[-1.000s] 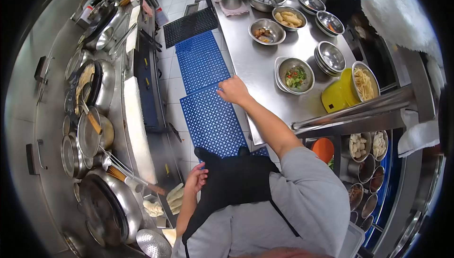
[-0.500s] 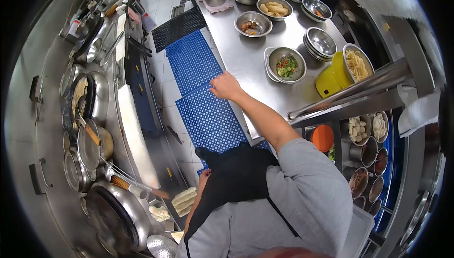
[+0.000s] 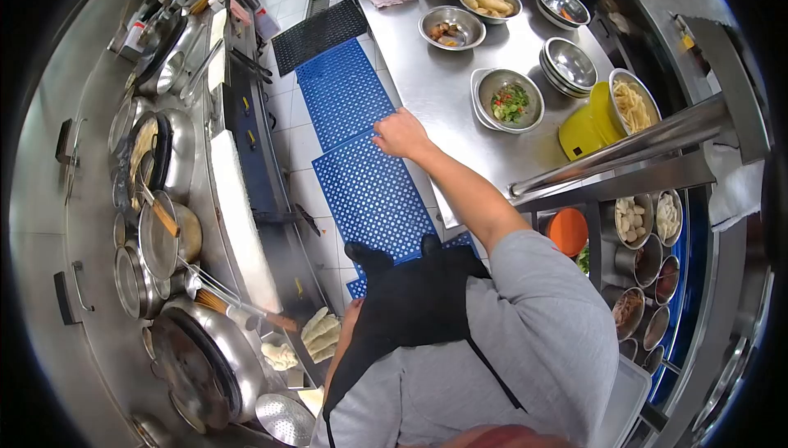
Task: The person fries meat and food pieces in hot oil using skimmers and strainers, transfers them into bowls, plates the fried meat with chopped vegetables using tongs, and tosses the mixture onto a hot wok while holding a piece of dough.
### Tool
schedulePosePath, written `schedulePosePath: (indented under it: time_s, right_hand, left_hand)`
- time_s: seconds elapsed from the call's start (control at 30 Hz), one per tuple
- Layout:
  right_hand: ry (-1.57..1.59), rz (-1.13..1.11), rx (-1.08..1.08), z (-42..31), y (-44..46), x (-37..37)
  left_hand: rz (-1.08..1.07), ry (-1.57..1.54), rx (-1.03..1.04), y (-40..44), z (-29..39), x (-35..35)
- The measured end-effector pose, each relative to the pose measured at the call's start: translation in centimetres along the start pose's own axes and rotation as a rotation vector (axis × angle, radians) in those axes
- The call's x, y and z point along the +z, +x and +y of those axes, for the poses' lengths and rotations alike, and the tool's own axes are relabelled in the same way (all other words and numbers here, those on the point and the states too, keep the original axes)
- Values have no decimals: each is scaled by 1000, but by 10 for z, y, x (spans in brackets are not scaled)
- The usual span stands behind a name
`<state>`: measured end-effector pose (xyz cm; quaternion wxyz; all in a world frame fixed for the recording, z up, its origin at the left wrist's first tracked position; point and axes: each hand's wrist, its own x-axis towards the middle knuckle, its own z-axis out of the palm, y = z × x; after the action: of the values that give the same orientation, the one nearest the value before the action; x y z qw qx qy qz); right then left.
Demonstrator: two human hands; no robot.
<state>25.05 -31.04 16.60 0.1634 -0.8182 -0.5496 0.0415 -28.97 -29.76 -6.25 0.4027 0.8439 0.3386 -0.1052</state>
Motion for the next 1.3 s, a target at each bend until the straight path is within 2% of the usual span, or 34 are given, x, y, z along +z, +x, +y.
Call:
schedulePosePath:
  time_s: [0.13, 0.23, 0.33, 0.4, 0.63, 1.0, 1.1, 1.3]
  right_hand:
    - [3, 32, -8, 1, 2, 4]
    - [-37, 20, 3, 0, 1, 2]
    - [-34, 50, 1, -1, 5, 10]
    - [-14, 98, -39, 8, 9, 27]
    - [-43, 141, -106, -8, 5, 5]
    - [-80, 86, -78, -5, 7, 8]
    - [-89, 81, -75, -6, 6, 6]
    - [-95, 97, -89, -6, 5, 5]
  left_hand:
    - [121, -173, -403, -2, 29, -12]
    - [171, -110, -529, -4, 48, -21]
    - [149, -89, -480, -5, 55, -30]
    - [248, 3, -381, -4, 41, -17]
    - [159, 18, -490, 2, 59, -18]
    - [26, -65, -493, -5, 67, -20]
    - [15, -96, -563, -3, 68, -22]
    - [15, -58, -529, 1, 68, -22]
